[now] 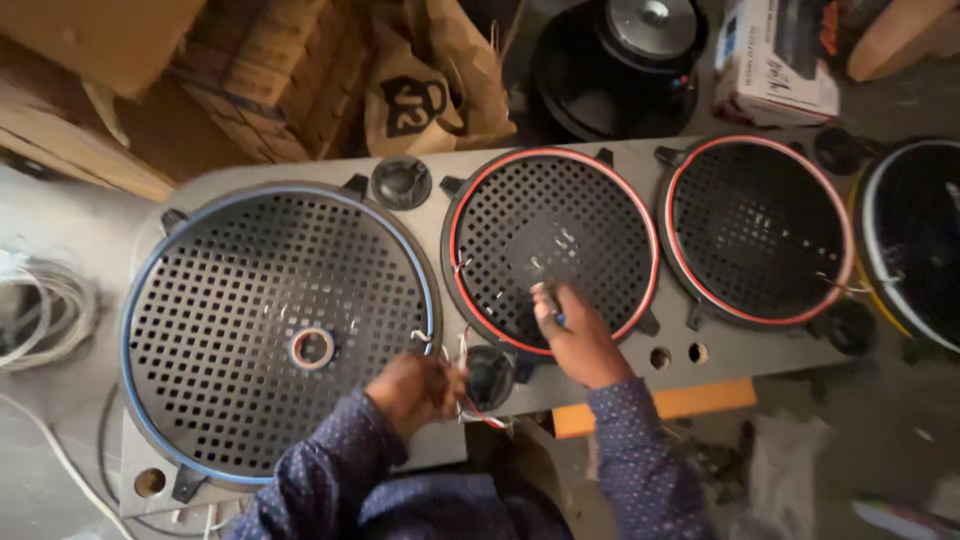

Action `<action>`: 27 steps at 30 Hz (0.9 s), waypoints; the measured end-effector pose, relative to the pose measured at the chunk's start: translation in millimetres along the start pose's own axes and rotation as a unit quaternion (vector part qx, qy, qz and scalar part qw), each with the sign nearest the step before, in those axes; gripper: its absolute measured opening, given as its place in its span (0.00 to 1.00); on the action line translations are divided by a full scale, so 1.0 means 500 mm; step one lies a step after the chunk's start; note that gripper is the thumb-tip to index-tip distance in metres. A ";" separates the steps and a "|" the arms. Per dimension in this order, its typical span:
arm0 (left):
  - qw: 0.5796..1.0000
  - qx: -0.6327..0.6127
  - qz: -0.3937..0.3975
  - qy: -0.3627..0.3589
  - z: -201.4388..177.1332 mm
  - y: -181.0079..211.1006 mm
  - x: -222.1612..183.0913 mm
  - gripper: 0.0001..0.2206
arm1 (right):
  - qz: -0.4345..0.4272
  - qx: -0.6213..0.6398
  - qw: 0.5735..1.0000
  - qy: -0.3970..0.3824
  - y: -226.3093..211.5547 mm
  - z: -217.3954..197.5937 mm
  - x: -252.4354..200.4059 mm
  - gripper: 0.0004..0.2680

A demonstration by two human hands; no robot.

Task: The person wires internal components of a large speaker system by hand and with a pair of pliers, twisting wires together and applying electrical tape to the connections.

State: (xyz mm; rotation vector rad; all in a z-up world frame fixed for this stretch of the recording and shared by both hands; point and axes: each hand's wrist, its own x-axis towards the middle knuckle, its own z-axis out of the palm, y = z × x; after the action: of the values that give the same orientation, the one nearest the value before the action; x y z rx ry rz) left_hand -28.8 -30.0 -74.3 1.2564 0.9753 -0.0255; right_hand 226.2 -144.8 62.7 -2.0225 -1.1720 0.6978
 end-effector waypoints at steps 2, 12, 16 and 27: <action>0.978 -0.206 -0.031 -0.027 0.000 0.012 -0.003 0.07 | 0.038 0.033 0.997 0.063 -0.004 0.013 -0.026 0.13; 0.766 0.534 0.325 0.148 0.039 0.203 -0.141 0.18 | 0.068 0.050 0.995 0.045 -0.042 -0.012 -0.043 0.10; 0.702 0.584 0.389 0.124 0.036 0.219 -0.129 0.14 | 0.046 0.036 0.995 0.076 -0.049 0.015 -0.040 0.10; 0.656 0.665 0.356 0.035 0.020 0.194 -0.019 0.07 | 0.101 0.119 0.986 0.057 -0.043 -0.035 -0.069 0.11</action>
State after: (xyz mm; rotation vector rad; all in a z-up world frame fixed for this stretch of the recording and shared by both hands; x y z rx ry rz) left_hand 21.1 -7.1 7.1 2.9782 0.3107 -0.0874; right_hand 212.1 -173.0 94.1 -1.9661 -0.7842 0.7700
